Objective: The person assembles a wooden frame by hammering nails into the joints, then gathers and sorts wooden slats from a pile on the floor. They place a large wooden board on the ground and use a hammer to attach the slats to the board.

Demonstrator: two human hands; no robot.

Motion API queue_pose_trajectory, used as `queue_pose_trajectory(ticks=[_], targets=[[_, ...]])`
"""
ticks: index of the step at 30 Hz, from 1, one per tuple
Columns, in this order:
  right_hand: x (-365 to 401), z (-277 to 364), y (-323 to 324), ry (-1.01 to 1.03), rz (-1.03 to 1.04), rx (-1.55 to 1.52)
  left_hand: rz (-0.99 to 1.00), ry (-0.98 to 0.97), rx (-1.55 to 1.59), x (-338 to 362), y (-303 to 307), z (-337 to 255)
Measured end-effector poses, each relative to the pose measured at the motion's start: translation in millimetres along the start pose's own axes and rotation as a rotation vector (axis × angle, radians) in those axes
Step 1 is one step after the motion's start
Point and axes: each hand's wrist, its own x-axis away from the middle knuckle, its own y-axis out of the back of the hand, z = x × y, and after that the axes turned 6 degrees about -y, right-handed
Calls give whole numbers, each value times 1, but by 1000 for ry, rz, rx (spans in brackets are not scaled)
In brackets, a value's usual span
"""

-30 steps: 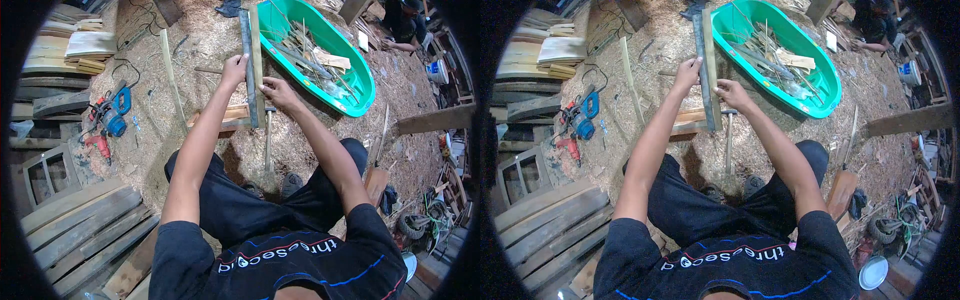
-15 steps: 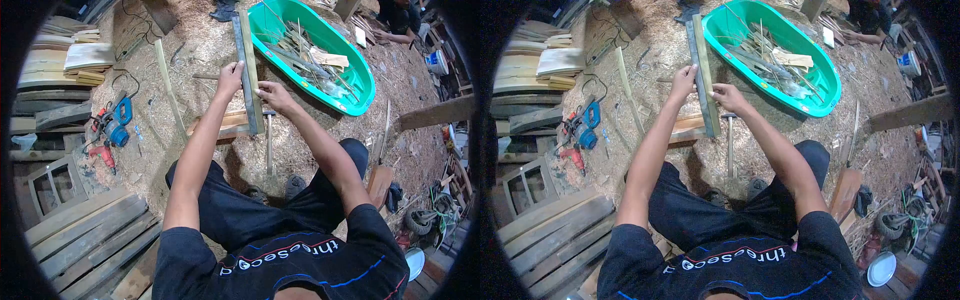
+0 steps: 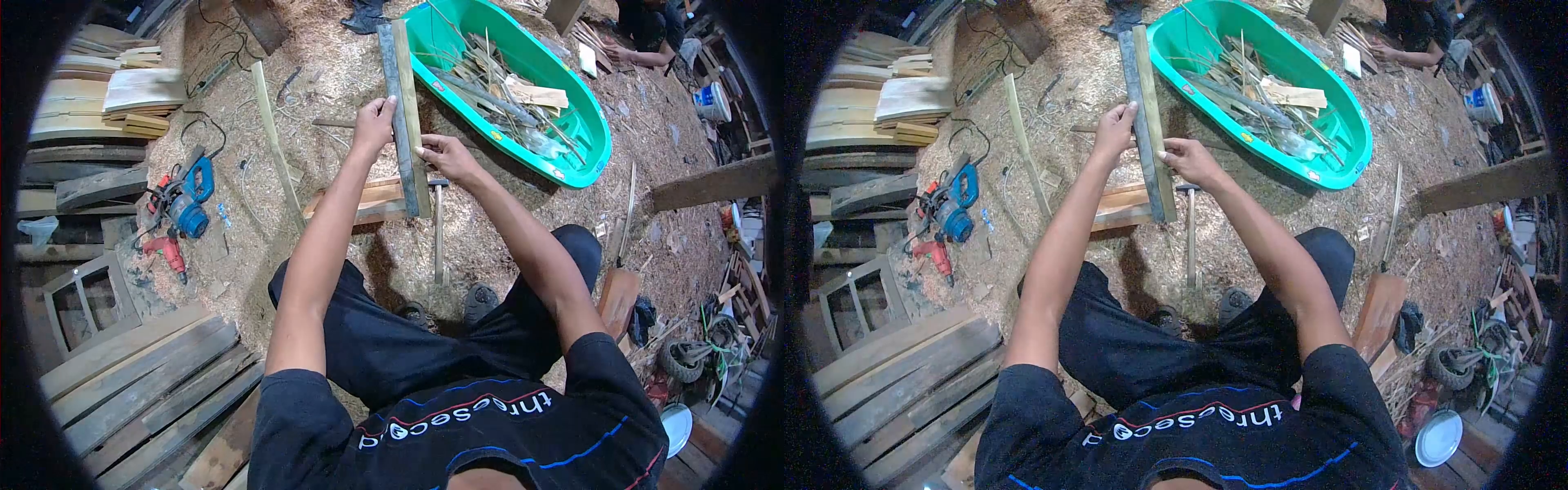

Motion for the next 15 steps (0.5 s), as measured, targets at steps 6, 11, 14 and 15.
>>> queue_pose_trajectory(ticks=[6, 11, 14, 15], targets=[[2, 3, 1, -4, 32, 20, 4, -60, -77, -1, 1, 0], [5, 3, -1, 10, 5, -27, 5, 8, -45, 5, 1, -7], [2, 4, 1, -68, 36, -10, -3, 38, -43, 11, -1, -17], [1, 2, 1, -46, 40, -8, -11, 53, -44, 12, -1, -18]])
